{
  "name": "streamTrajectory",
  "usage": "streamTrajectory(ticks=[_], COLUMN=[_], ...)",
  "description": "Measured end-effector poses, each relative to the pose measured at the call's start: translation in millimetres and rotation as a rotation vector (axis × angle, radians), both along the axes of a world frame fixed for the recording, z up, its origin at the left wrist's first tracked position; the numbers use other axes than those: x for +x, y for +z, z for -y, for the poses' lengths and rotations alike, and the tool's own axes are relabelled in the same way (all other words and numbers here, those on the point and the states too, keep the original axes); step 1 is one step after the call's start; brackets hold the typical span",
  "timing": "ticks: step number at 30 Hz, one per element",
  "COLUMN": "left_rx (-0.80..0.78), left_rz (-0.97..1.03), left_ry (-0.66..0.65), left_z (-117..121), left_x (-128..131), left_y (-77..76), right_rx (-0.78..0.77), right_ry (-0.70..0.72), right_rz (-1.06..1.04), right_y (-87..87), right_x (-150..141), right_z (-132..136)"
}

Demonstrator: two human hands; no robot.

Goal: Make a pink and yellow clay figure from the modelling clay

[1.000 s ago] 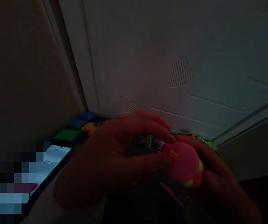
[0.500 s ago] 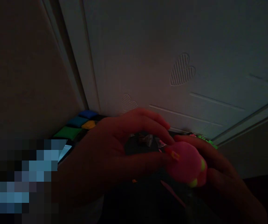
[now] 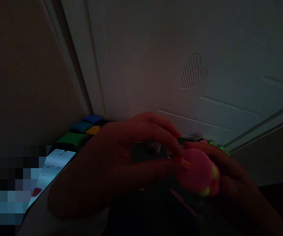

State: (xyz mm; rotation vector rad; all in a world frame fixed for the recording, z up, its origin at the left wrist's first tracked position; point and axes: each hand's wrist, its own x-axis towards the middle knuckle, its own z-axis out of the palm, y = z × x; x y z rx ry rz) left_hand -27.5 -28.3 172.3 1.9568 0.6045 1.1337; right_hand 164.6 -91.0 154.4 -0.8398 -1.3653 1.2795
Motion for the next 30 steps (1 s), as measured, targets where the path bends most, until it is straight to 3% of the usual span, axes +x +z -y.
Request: streamTrajectory(ticks=[25, 30], left_rx=[0.025, 0.103], left_rz=[-0.004, 0.003], left_ry=[-0.017, -0.065], left_z=[0.2, -4.0], left_x=[-3.6, -4.3], left_y=[-3.9, -6.0], right_rx=[-0.024, 0.033], right_ry=[0.014, -0.001], right_rz=[0.031, 0.045], right_y=[-2.7, -3.4], right_x=[4.4, 3.0], right_z=[-0.8, 0.3])
